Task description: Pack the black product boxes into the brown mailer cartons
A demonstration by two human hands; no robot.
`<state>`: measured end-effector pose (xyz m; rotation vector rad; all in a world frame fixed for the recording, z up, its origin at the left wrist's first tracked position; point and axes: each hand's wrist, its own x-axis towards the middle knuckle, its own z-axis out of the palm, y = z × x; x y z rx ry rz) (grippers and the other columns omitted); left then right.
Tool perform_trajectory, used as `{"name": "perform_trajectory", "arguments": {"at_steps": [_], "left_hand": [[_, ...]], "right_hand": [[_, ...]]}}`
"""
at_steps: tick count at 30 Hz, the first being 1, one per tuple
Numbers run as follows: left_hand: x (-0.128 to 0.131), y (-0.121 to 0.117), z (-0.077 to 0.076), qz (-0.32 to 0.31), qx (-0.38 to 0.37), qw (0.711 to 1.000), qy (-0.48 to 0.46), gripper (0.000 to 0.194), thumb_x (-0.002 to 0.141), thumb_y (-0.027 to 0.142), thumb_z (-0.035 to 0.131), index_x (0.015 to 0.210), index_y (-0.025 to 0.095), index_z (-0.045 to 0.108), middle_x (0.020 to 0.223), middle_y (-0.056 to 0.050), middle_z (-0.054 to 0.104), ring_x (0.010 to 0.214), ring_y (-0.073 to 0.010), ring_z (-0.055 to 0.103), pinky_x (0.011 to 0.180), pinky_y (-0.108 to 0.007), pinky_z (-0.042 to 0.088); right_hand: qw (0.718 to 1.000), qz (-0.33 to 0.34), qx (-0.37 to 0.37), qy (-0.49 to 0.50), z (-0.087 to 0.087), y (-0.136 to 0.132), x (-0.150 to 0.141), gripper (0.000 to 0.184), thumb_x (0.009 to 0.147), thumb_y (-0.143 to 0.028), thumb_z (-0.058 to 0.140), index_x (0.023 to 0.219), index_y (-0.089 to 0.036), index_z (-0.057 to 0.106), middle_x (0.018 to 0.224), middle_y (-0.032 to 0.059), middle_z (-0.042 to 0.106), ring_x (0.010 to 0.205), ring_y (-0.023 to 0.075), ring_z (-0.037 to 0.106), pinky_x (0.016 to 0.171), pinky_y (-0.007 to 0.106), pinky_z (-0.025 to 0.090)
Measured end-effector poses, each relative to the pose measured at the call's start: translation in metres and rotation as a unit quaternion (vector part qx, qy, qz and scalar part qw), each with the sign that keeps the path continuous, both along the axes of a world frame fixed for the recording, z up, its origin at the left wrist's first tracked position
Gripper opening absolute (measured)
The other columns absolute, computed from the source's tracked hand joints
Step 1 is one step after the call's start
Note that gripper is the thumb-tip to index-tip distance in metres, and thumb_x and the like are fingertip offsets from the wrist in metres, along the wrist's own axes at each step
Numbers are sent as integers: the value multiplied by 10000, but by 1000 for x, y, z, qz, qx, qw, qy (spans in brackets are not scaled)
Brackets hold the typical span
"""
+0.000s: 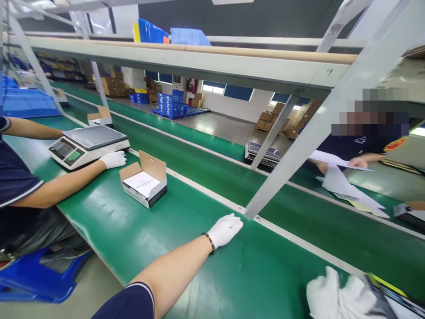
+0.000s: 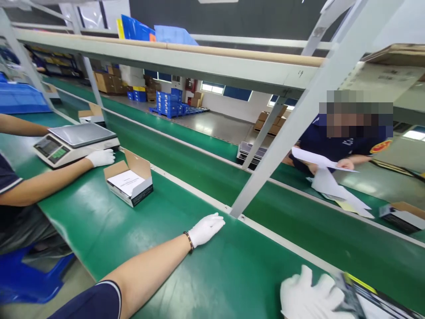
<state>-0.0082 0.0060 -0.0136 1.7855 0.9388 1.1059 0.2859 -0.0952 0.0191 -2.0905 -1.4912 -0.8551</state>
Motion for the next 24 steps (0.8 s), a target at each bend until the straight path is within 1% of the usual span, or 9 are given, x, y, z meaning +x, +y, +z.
{"name": "perform_trajectory", "arguments": {"at_steps": [3,6,8,11,14,16,20,22,24], "left_hand": [[-24,-16,19,112,98,988,42,343,930,375,422,906,251,740,1229,-44,656,1339,-277,424,1188,-529,146],[-81,-35,34,243,216,941,97,274,892,433,522,817,254,715,1087,-45,692,1293,-289,453,1180,-543,92],[-133,-41,35,371,209,898,109,269,843,474,586,872,229,695,1054,-77,679,1245,-303,483,1164,-534,154],[-210,-36,25,559,100,812,134,457,744,517,670,1023,155,650,1128,-143,642,1231,-363,474,1146,-574,160],[-250,-23,10,518,26,830,202,314,822,409,554,944,147,678,1093,-145,673,1196,-352,512,1142,-577,173],[-246,-20,4,476,22,852,219,279,846,311,470,874,154,699,1104,-147,680,1196,-333,523,1116,-536,273],[-175,-36,8,403,65,885,226,287,859,306,465,956,180,704,1178,-108,658,1223,-305,503,1122,-476,300],[-130,-50,18,255,129,927,242,312,916,364,429,900,203,695,1066,-67,688,1112,-264,562,1135,-463,281],[-91,-61,30,84,183,948,247,376,947,437,403,824,211,677,946,-33,691,999,-222,592,1119,-435,308]], "right_hand": [[999,36,-21,-25,-13,13,-27,462,848,-350,284,991,-184,690,1171,240,567,1095,439,482,836,706,326],[990,126,-50,-24,-26,27,-50,503,858,-394,271,920,-188,727,1138,221,625,1105,410,525,868,654,383],[988,145,-45,-15,-33,34,-56,531,865,-433,272,923,-184,737,1141,209,640,1123,402,531,913,652,381],[986,160,-52,18,-40,41,-60,548,870,-463,271,923,-188,742,1137,181,658,1122,376,550,961,643,381],[977,196,-68,49,-44,44,-65,540,863,-473,284,911,-194,743,1118,159,674,1114,350,573,984,616,397],[970,224,-71,67,-45,44,-70,536,859,-487,296,909,-196,743,1114,151,679,1109,343,585,1002,606,398],[951,259,-78,149,-37,38,-80,570,835,-563,338,950,-177,742,1163,147,667,1128,341,590,1057,584,377],[930,268,-95,232,-29,31,-86,606,823,-614,374,1044,-170,723,1228,136,638,1169,331,570,1077,554,382],[899,273,-107,325,-21,24,-90,661,814,-661,398,1149,-168,683,1278,118,610,1213,310,545,1092,511,392]]}}
